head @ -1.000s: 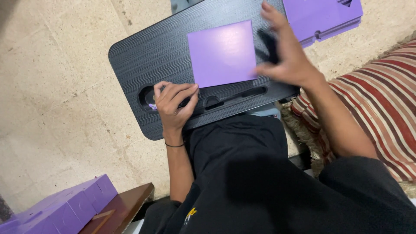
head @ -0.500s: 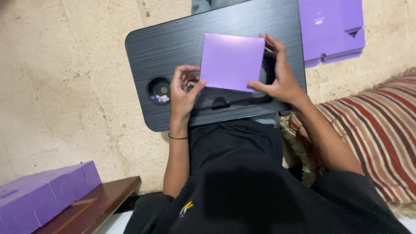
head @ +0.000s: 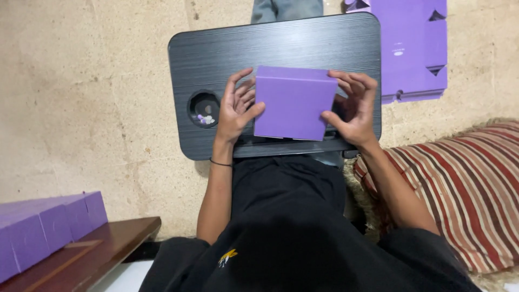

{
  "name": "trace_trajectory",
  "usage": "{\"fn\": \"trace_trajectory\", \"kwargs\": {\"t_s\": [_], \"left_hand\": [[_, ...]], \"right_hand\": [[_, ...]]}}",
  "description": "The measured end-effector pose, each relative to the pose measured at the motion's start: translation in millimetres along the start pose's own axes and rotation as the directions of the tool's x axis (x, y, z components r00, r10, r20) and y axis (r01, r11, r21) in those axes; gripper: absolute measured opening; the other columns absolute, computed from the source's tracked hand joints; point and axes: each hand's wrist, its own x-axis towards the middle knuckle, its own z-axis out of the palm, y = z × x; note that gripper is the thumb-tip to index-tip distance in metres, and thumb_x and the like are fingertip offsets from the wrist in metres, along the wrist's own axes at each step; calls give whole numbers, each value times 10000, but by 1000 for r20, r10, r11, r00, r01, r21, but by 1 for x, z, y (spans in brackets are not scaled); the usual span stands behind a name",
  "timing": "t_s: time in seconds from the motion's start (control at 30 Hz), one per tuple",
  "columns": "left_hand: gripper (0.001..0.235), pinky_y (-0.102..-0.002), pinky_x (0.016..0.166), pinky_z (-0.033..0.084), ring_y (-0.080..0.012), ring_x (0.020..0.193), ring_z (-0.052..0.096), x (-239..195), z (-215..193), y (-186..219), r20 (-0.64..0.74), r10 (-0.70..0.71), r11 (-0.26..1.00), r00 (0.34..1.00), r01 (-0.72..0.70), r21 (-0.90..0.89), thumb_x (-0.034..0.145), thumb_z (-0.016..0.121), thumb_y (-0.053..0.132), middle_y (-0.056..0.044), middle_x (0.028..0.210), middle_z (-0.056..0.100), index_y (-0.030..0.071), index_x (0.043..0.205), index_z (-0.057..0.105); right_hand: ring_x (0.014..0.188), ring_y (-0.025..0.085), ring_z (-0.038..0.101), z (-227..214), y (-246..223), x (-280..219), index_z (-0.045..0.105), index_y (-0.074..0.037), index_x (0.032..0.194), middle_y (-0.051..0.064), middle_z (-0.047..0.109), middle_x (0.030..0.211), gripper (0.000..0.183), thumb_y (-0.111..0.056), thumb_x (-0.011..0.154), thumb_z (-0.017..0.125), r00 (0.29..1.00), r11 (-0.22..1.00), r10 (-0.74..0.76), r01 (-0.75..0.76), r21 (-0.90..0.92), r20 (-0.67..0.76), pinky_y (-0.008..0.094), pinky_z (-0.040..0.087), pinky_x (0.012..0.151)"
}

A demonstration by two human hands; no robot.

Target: The person folds and assembles a cardboard box on a lap desk by hand, tucking in various tabs to form the structure.

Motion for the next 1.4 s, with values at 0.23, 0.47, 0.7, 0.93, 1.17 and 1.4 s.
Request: {"fn": "trace_trajectory", "kwargs": {"t_s": [0.23, 0.47, 0.7, 0.93, 1.17, 1.4], "left_hand": [[906, -382, 1079, 537, -280, 1292, 631, -2, -4, 24, 129, 27, 999, 991, -32, 35, 840, 917, 107, -193, 1487, 564, 142, 1566, 375], [843, -604, 1097, 435, -433, 1358, 551, -14, 50, 86, 63, 215, 471, 975, -160, 868, 855, 798, 565, -210, 1498, 532, 173, 1527, 476], [1478, -696, 1193, 259, -562, 1564, 223, -35, 98, 105, 66, 105, 215, 992, -87, 973, 544, 1075, 531, -358, 1700, 2, 275, 1696, 185], [1450, -735, 1211, 174, -508, 1566, 225, -33, 85, 104, 118, 115, 273, 986, -145, 951, 428, 1083, 408, -315, 1662, 167, 285, 1643, 300], [1436, -669, 1173, 215, -454, 1457, 346, -31, 76, 86, 176, 112, 134, 978, -190, 973, 331, 1039, 494, -287, 1571, 311, 300, 1592, 380], [539, -476, 859, 451, -283, 957, 652, -27, 59, 88, 114, 178, 330, 977, -169, 929, 935, 705, 537, -51, 1137, 569, 291, 1403, 597]], "right_hand": [[1334, 327, 522, -19, 2, -5, 461, 1, 1312, 223, 416, 1432, 588, -245, 885, 782, 989, 992, 127, -127, -13, 71, 373, 564, 949], [1246, 324, 556, 14, -19, -9, 453, 27, 1234, 189, 409, 1347, 511, -134, 902, 807, 972, 977, 199, -207, -54, -121, 292, 617, 817], [1300, 326, 503, 62, -56, -27, 502, 1, 1175, 176, 414, 1358, 542, -65, 814, 901, 975, 975, 79, -119, -187, -206, 339, 631, 816], [1296, 376, 504, 77, -63, -31, 495, 37, 1091, 218, 387, 1311, 537, -49, 779, 924, 975, 970, -4, -51, -237, -224, 384, 603, 904], [1172, 357, 620, 67, -52, -25, 512, 21, 1072, 218, 450, 1339, 267, -108, 970, 723, 968, 967, 175, -204, -155, -179, 381, 612, 842], [1168, 392, 687, 28, -54, -1, 668, 84, 1071, 270, 654, 1122, 149, -43, 1005, 706, 969, 945, 241, -246, -214, -50, 472, 558, 966]]}}
